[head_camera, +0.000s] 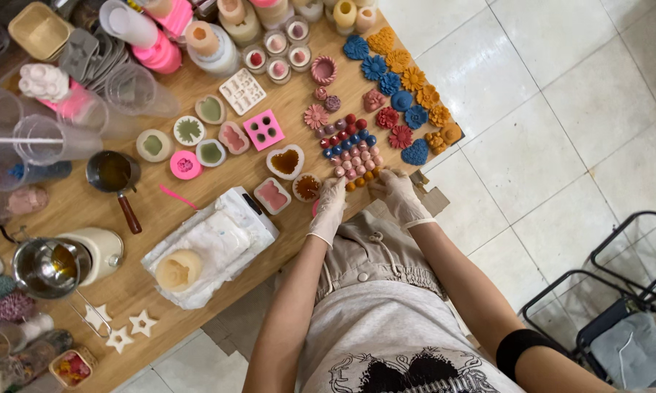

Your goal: The person removes a small heart-shaped wax flower and a pink bear-shaped wax figure from silicone molds, then uses a small spoon to pour melted wax from a metal pitcher into a hollowed-out candle core.

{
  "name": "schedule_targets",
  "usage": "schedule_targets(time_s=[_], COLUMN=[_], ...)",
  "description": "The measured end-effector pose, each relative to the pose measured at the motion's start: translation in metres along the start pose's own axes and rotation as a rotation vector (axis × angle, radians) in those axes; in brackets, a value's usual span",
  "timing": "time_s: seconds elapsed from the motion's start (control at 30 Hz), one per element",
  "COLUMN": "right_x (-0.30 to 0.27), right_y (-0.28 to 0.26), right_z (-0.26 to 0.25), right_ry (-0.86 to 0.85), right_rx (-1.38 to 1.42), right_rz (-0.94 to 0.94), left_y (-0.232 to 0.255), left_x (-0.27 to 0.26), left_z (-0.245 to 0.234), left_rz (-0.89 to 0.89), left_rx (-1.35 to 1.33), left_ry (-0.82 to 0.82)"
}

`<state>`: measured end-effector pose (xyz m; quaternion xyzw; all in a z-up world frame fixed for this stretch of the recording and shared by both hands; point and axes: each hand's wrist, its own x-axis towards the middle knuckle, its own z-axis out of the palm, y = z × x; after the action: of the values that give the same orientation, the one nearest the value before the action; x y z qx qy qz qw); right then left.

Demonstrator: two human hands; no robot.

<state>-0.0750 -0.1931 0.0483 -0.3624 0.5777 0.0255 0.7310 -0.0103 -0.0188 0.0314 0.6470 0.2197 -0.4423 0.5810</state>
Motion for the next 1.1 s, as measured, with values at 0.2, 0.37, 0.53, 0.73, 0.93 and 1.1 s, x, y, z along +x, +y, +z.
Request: schedule_targets(time_s=[0.2,0.37,0.53,0.73,0.93,1.1], right_x=[-0.003,0.001,0.005,-0.002,-0.028,-0.076], right_y=[-0.001,-0.005,-0.006,-0.009,-0.029,-0.07], right_z=[-0.001,-0.005,-0.011,-0.03,-0.046,-0.038], right_ry=[-0.061,-0.138,-0.154,-0.241,-0.271,-0.202], right_rx=[0.013,0.036,0.025,0.034,0.019,-0.467], right_rz=[0.061,0.059,0.071,0.063,0.084,-0.247], left_y=[-0.007,-0.008,-0.013,-0.009,0.052,0.194], left_x=[0.011,0.017,0.017,-0.003,-0.092,-0.254], left_z=[0.001,-0.001,-0.003,-0.013,-0.02,-0.022], left_rz=[-0.014,-0.035,-0.063,0.043,0.796,0.34], left_rx=[-0.03,-0.063,-0.142,0.081,0.866,1.07], left_ry=[0.012,0.007,0.019,0.094,0.175,-0.041])
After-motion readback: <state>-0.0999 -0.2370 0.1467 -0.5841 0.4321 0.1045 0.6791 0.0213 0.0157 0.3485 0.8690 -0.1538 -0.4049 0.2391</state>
